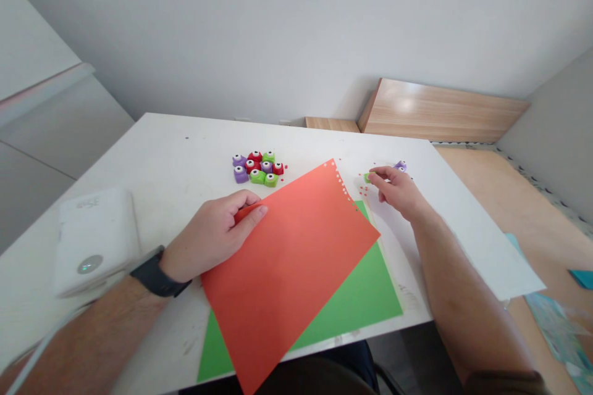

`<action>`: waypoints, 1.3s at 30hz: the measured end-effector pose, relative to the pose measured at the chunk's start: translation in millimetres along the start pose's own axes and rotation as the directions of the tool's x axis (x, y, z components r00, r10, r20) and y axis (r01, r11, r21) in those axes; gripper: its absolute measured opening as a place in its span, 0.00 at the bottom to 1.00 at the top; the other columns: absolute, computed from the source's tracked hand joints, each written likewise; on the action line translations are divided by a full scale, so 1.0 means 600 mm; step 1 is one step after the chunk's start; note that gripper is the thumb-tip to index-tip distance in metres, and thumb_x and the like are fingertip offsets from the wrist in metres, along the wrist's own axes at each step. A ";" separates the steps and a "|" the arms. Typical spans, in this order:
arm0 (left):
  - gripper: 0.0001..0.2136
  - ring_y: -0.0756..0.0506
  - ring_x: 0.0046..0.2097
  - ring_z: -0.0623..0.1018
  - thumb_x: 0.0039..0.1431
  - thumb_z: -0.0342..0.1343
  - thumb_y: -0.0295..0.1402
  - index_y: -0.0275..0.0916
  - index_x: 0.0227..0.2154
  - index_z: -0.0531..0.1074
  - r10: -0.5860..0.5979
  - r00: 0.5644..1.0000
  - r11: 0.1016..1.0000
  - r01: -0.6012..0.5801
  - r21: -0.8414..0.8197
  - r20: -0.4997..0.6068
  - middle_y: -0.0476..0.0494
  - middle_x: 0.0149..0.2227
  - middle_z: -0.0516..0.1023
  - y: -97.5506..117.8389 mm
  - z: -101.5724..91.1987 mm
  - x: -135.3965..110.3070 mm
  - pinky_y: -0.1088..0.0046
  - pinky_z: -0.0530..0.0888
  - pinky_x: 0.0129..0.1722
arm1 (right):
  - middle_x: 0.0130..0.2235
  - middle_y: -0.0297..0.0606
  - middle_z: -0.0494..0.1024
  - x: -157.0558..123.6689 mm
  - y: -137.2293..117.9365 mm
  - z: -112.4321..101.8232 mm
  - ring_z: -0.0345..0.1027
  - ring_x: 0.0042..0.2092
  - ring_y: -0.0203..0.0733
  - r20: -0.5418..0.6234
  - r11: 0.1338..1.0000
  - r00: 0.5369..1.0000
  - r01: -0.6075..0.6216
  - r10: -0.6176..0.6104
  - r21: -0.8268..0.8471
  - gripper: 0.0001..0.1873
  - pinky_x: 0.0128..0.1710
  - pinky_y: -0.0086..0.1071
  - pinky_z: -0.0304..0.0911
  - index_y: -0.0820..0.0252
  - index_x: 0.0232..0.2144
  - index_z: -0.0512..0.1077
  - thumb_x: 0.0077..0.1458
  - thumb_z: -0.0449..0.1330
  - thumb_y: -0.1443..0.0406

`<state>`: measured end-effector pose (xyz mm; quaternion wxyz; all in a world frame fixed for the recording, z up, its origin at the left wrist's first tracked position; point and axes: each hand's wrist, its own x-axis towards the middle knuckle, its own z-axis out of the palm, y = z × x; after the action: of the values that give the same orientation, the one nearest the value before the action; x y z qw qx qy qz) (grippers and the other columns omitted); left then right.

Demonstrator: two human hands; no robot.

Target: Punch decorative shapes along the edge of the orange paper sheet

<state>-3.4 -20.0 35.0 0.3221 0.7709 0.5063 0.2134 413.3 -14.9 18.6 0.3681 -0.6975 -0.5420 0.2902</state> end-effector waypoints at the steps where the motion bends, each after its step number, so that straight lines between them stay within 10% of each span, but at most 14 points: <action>1: 0.16 0.48 0.34 0.77 0.72 0.53 0.52 0.45 0.40 0.75 0.000 1.000 1.000 0.000 -0.003 0.001 0.55 0.34 0.81 0.000 0.000 0.000 0.72 0.70 0.36 | 0.35 0.38 0.81 -0.001 -0.003 0.000 0.65 0.22 0.33 0.007 0.999 1.000 -0.023 0.023 0.033 0.21 0.20 0.30 0.56 0.57 0.43 0.78 0.60 0.67 0.47; 17: 0.15 0.47 0.35 0.78 0.72 0.54 0.51 0.46 0.41 0.76 0.011 1.000 1.000 -0.011 0.015 -0.001 0.55 0.36 0.82 -0.001 -0.001 0.002 0.72 0.70 0.38 | 0.30 0.32 0.68 -0.009 -0.027 0.004 0.58 0.22 0.32 0.224 0.843 0.963 -0.244 0.151 0.480 0.15 0.18 0.29 0.42 0.58 0.33 0.70 0.62 0.63 0.53; 39: 0.16 0.47 0.34 0.77 0.72 0.53 0.52 0.45 0.39 0.75 0.002 1.000 0.999 -0.003 0.039 0.004 0.54 0.34 0.81 0.001 -0.001 0.000 0.71 0.70 0.36 | 0.31 0.32 0.69 -0.016 -0.045 0.003 0.48 0.21 0.33 0.371 0.790 0.911 -0.357 0.178 0.498 0.15 0.19 0.31 0.36 0.54 0.33 0.64 0.63 0.58 0.51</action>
<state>-3.4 -20.0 36.0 0.3077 0.7781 0.5088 0.2025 394.9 -20.0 39.8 0.4211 -0.5769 -0.3784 0.5888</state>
